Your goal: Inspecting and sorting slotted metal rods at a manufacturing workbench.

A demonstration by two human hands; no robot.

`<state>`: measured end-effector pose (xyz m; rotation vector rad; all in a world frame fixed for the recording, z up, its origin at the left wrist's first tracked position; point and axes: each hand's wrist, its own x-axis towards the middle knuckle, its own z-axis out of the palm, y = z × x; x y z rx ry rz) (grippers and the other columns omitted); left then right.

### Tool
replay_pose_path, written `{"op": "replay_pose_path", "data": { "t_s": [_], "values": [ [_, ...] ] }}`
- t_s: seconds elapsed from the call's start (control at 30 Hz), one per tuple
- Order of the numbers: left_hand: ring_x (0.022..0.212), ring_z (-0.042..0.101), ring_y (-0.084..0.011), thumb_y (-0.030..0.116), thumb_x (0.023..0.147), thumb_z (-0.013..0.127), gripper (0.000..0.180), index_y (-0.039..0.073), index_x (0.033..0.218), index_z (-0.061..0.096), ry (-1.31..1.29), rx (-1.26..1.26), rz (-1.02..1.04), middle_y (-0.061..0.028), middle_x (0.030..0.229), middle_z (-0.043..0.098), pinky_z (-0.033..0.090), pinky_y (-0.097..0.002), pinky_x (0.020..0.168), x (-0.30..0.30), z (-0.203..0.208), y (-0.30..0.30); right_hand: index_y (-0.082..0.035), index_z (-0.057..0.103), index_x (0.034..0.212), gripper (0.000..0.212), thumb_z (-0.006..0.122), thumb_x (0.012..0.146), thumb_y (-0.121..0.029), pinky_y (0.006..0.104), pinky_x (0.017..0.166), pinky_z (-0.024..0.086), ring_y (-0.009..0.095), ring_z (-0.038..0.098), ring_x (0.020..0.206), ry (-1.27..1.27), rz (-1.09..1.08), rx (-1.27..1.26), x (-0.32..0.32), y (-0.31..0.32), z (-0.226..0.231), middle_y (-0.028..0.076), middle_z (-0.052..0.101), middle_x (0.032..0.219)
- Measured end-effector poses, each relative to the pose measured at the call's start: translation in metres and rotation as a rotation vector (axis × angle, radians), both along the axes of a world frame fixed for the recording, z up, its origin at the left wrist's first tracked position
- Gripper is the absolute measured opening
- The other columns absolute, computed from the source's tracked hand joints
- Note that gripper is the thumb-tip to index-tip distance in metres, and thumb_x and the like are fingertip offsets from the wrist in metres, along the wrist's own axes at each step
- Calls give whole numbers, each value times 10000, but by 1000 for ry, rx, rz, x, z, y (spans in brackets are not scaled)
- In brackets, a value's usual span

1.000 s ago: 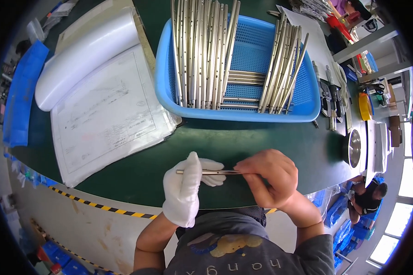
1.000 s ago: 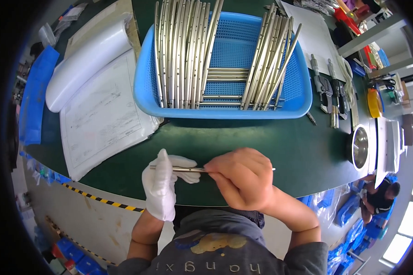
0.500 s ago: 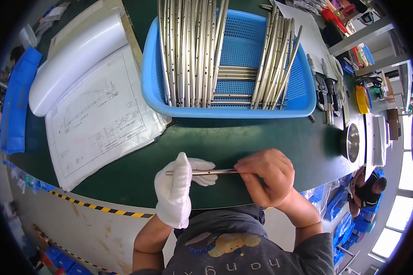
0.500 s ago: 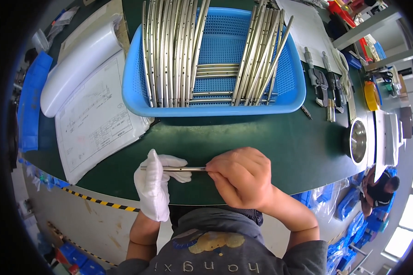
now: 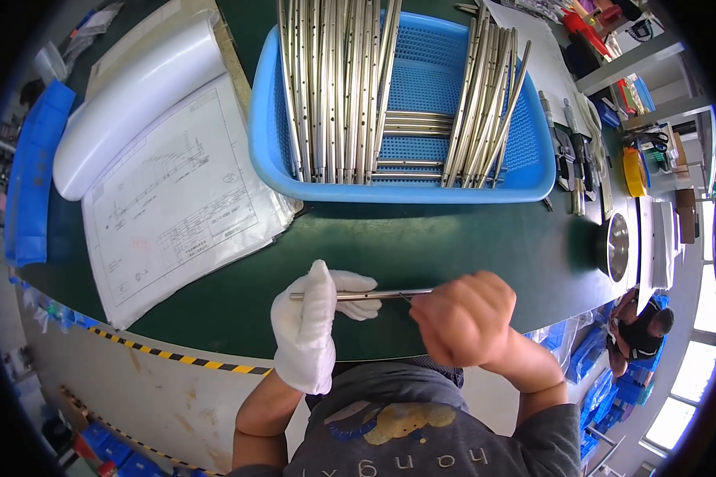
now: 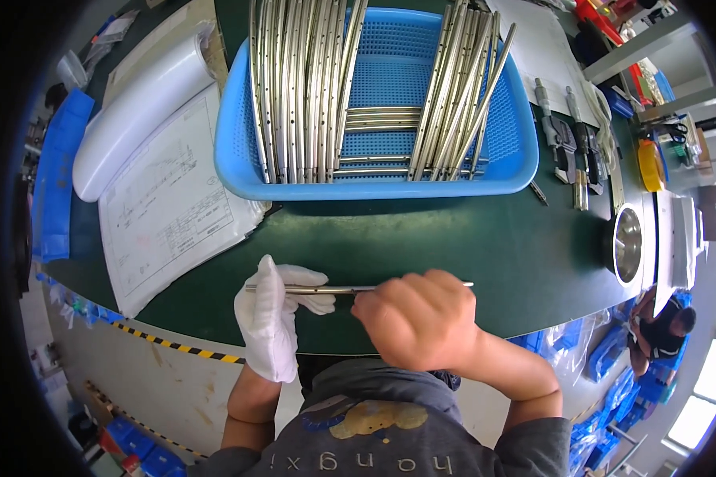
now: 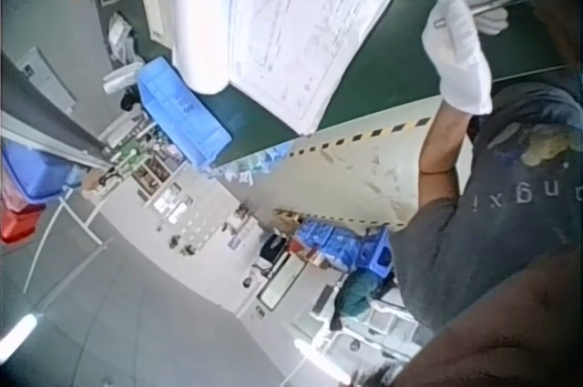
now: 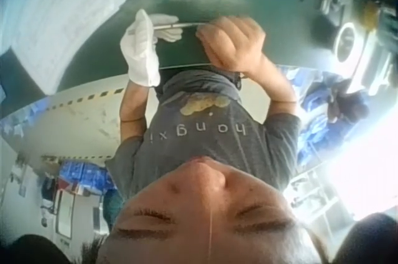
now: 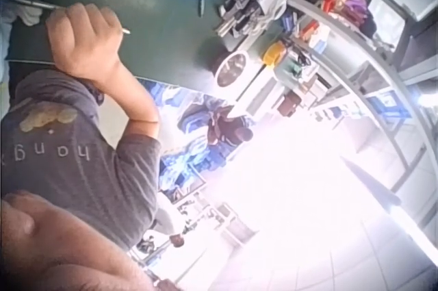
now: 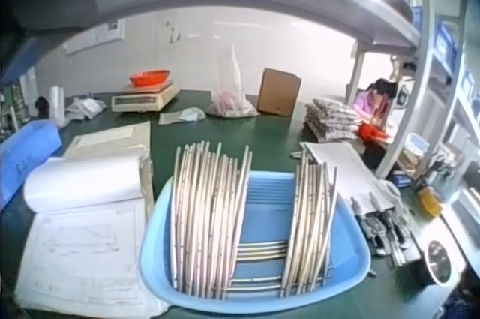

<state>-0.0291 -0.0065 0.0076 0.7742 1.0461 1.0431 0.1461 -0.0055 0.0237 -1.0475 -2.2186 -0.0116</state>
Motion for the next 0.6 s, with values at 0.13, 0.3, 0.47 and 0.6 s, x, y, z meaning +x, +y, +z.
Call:
{"op": "replay_pose_path", "data": {
  "t_s": [0.13,0.3,0.47,0.6],
  "values": [
    [618,598,-171,329,955,306,512,-81,846,592,27,0,12,-148,714,617,478,-255,620,0,0,-1,-80,527,701,138,629,613,-52,269,377,299,139,439,421,183,40,-184,4,8,-5,9,477,585],
    [606,597,-172,346,950,313,526,-81,834,598,35,-4,15,-150,707,619,474,-255,615,1,0,0,-68,536,710,161,645,597,-34,290,390,329,172,466,435,27,-20,10,-1,-1,-2,26,505,598],
    [580,599,-179,354,945,326,533,-89,818,594,73,22,48,-156,721,625,476,-257,606,1,0,-2,-30,538,725,97,607,663,-2,299,409,350,206,456,428,303,-60,-279,21,2,-3,56,510,580],
    [586,607,-185,349,946,322,531,-84,801,594,94,36,66,-158,738,626,483,-258,608,2,1,-2,-29,529,726,97,596,665,5,303,406,339,212,448,417,261,-117,-244,36,-11,-8,56,497,561]
  ]
}}
